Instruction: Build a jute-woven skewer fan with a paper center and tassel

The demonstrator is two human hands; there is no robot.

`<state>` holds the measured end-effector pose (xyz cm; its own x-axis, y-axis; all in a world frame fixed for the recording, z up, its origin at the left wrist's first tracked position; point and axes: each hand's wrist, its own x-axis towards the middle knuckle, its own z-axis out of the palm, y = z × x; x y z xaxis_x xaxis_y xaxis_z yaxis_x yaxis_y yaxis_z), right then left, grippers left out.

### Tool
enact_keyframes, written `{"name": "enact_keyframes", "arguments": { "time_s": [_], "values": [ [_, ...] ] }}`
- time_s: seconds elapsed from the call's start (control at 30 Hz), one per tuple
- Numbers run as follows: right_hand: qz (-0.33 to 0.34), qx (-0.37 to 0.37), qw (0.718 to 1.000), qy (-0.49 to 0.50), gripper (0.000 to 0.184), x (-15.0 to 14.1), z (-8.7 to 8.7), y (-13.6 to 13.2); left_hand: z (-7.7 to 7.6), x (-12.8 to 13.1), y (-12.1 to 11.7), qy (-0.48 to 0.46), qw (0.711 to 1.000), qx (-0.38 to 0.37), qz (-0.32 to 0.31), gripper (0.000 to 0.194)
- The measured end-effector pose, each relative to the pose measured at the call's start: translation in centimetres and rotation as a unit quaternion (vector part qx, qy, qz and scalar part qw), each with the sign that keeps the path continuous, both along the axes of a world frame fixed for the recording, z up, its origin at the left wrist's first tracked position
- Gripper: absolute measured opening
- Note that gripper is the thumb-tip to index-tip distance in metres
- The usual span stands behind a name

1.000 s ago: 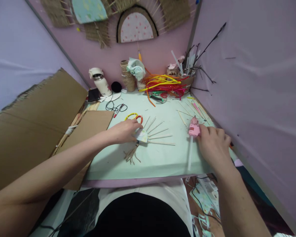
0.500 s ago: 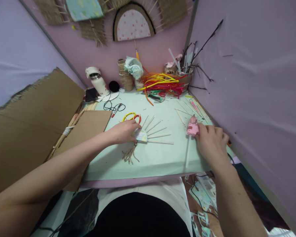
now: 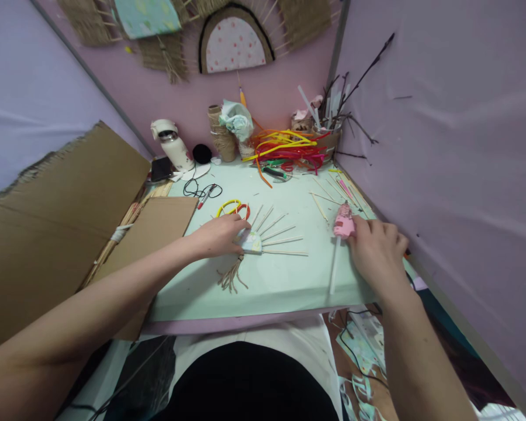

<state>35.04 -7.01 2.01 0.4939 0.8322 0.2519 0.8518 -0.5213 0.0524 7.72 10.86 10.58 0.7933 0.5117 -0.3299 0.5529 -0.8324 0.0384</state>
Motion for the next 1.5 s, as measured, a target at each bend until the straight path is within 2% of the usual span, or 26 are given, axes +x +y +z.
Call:
{"name": "enact_keyframes", "arguments": {
  "time_s": [0.17, 0.3, 0.43, 0.53, 0.63, 0.73, 0.83, 0.93, 1.07, 1.5],
  "values": [
    [-0.004, -0.001, 1.000, 0.021, 0.043, -0.1, 0.5, 0.5, -0.3, 0.0, 0.0, -0.011, 1.000, -0.004, 0.002, 0.051],
    [0.005, 0.011, 0.999, 0.042, 0.045, 0.1, 0.2, 0.8, -0.4, -0.1, 0.0, -0.021, 1.000, -0.013, -0.001, 0.054],
    [0.027, 0.047, 0.998, 0.032, 0.044, 0.6, 0.2, 0.2, 0.6, -1.4, 0.4, -0.048, 0.998, -0.048, 0.005, 0.065],
    [0.045, 0.101, 0.994, 0.026, 0.045, -0.2, 1.5, -0.2, 1.5, -3.2, 1.1, -0.072, 0.995, -0.059, 0.029, 0.060],
    [0.145, 0.132, 0.978, 0.065, 0.043, -3.2, 3.2, 0.6, 1.5, -4.8, 1.7, -0.071, 0.995, -0.056, 0.042, 0.047],
    [0.324, 0.118, 0.928, 0.138, 0.040, -7.5, 4.0, 2.6, 0.7, -5.6, 1.7, -0.073, 0.995, -0.062, 0.028, 0.041],
    [0.375, 0.080, 0.905, 0.186, 0.043, -10.9, 3.5, 4.8, -0.3, -6.0, 1.3, -0.096, 0.994, -0.058, 0.013, 0.036],
    [0.372, 0.060, 0.900, 0.219, 0.047, -12.1, 2.6, 6.1, -1.2, -6.2, 1.2, -0.121, 0.991, -0.055, 0.001, 0.033],
    [0.363, 0.057, 0.899, 0.240, 0.048, -12.3, 1.9, 6.5, -1.8, -6.3, 1.1, -0.133, 0.990, -0.052, 0.011, 0.031],
    [0.359, 0.082, 0.890, 0.270, 0.041, -12.9, 1.1, 7.1, -1.7, -6.1, 0.5, -0.146, 0.989, -0.039, 0.003, 0.024]
  ]
}}
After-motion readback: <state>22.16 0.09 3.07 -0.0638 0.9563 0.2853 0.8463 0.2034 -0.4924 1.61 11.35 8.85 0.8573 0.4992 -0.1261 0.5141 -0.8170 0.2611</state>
